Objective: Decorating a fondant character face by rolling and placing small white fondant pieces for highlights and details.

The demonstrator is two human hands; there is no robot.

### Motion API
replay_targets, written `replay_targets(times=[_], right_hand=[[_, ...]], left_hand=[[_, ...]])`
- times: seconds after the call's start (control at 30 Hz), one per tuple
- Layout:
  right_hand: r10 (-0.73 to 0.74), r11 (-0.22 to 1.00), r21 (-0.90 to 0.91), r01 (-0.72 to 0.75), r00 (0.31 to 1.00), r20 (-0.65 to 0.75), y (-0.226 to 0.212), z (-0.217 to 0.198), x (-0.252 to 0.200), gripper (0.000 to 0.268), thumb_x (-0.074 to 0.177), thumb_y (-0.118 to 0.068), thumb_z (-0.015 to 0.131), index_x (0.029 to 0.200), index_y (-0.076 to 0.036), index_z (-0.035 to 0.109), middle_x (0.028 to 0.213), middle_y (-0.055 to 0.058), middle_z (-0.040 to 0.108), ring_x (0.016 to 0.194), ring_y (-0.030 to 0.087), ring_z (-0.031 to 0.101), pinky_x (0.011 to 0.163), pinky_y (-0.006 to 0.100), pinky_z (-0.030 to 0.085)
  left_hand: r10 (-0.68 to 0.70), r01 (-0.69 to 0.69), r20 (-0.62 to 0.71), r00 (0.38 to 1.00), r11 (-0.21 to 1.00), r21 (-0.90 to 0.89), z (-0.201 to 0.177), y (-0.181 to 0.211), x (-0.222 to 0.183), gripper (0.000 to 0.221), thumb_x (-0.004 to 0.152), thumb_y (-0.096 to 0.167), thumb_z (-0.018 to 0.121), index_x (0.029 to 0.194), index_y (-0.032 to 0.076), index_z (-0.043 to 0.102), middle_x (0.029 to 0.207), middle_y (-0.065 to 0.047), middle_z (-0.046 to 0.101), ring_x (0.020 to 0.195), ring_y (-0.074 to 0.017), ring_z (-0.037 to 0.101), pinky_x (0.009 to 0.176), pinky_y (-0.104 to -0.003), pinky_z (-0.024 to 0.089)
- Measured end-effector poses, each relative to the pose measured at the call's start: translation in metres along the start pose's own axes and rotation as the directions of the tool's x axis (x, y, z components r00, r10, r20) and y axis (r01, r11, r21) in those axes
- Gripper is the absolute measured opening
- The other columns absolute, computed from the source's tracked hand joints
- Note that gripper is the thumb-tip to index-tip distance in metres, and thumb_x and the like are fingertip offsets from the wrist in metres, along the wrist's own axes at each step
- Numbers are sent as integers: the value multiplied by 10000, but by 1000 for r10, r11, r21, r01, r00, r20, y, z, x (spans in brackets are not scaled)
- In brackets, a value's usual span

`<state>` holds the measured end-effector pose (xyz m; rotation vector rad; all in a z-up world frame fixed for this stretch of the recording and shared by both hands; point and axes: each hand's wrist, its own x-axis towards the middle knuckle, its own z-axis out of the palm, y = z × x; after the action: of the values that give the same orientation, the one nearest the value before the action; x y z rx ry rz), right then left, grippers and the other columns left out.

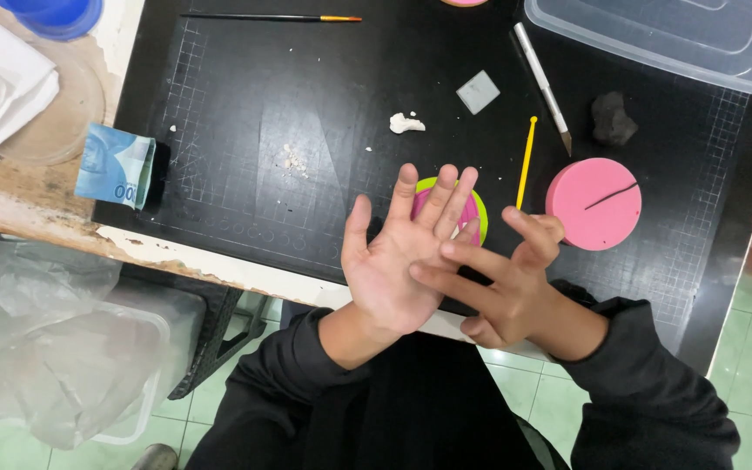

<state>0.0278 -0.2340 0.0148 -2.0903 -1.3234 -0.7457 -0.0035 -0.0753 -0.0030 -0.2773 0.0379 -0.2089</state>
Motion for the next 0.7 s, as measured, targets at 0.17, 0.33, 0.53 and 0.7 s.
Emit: replay_targets(times=[0.17, 0.33, 0.53, 0.7], right_hand=[[-12, 992, -126, 14, 1000, 18, 7, -8, 3, 449, 1059, -460, 379, 1203, -300, 773, 1330, -46, 600, 1349, 393, 282, 986, 548, 285], [128, 991, 9, -130, 986, 108, -1, -12, 19, 157, 965, -225, 663, 1041, -274, 791, 1271, 32, 591, 1347, 436, 293, 1063, 554, 306], [185, 981, -2, -194, 935, 303, -4, -23, 31, 135, 974, -218, 779, 1072, -311, 785, 1326, -18, 553, 1373, 409, 294, 1037, 556, 311], [76, 995, -78, -57, 958, 277, -4, -20, 26, 110, 975, -238, 801, 1049, -320, 802, 1257, -64, 572, 1347, 377, 286, 934, 532, 292]], left_hand=[[31, -32, 8, 999, 999, 17, 2, -2, 1, 492, 1129, 554, 378, 1412, 192, 553, 1583, -157, 482, 1660, -316, 202, 1264, -466, 294], [17, -16, -11, 1000, 997, 77, -5, 0, 2, 514, 1130, 583, 343, 1437, 219, 537, 1595, -139, 482, 1663, -296, 221, 1117, -373, 424], [8, -6, -13, 1000, 979, 205, -5, 0, 3, 495, 1136, 543, 320, 1434, 208, 530, 1560, -122, 508, 1597, -279, 318, 1125, -356, 396], [-5, 8, -18, 1000, 985, 171, 0, 5, 1, 467, 1122, 534, 357, 1417, 209, 517, 1571, -118, 484, 1603, -264, 287, 1264, -366, 297]])
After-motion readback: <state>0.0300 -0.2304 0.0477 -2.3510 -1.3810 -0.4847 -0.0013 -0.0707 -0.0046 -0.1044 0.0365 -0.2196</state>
